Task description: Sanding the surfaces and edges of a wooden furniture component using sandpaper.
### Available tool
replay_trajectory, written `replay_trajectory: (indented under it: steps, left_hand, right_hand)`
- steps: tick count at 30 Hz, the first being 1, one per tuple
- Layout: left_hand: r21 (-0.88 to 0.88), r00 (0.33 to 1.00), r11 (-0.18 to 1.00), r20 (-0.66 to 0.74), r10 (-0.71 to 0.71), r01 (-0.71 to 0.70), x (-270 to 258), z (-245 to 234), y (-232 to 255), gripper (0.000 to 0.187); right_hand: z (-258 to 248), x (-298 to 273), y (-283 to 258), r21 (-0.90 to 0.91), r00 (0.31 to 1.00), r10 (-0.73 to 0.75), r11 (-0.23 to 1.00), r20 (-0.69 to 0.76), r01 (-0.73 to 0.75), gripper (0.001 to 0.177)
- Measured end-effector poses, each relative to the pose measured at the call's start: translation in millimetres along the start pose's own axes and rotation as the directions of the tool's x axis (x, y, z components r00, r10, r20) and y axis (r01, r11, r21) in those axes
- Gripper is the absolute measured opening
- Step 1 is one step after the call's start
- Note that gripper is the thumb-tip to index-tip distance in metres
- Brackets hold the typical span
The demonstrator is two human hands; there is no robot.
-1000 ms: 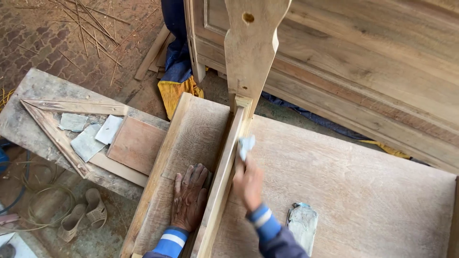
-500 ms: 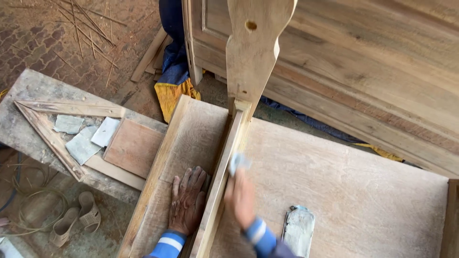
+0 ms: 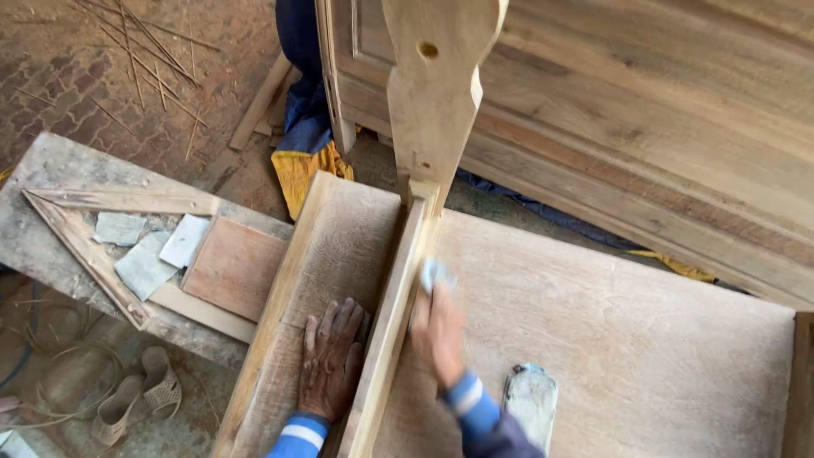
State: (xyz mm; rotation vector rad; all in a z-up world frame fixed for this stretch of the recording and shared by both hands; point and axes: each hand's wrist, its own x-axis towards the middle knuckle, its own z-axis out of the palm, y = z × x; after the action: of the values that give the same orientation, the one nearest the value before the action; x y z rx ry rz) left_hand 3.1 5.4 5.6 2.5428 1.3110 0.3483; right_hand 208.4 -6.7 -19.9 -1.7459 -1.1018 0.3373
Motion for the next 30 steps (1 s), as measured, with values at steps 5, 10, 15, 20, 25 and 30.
replay_trajectory:
  steps: [5, 10, 15, 20, 25, 30]
  left_hand:
    - [-0.008, 1.0, 1.0, 0.014, -0.026, 0.026, -5, 4, -4, 0.057]
    - [0.001, 1.0, 1.0, 0.008, -0.007, 0.007, -8, 4, -1, 0.058]
    - [-0.004, 1.0, 1.0, -0.009, -0.006, 0.006, -8, 3, -1, 0.057]
    - [-0.019, 1.0, 1.0, -0.013, -0.014, 0.014, -5, 1, 1, 0.057]
    - [-0.005, 1.0, 1.0, -0.003, -0.01, 0.01, -4, 2, -1, 0.057]
    - [0.009, 1.0, 1.0, -0.007, -0.001, 0.001, -4, 7, -2, 0.057]
  right_hand:
    - [2, -85, -4, 0.145, 0.902, 0.329, 0.914, 0.278, -0.379, 0.017]
    - [22, -34, 16, -0.015, 0.931, 0.333, 0.942, 0.15, -0.335, 0.012]
    - [37, -6, 38, -0.086, 0.998, 0.06, 0.995, 0.025, -0.058, 0.009]
    - [7, -66, -13, 0.123, 0.999, -0.03, 0.992, 0.027, 0.027, 0.044]
    - [49, 26, 48, -0.131, 0.999, 0.037, 0.991, 0.035, -0.032, 0.02]
    - [33, 8, 27, -0.174, 0.999, -0.005, 0.985, 0.035, 0.011, 0.03]
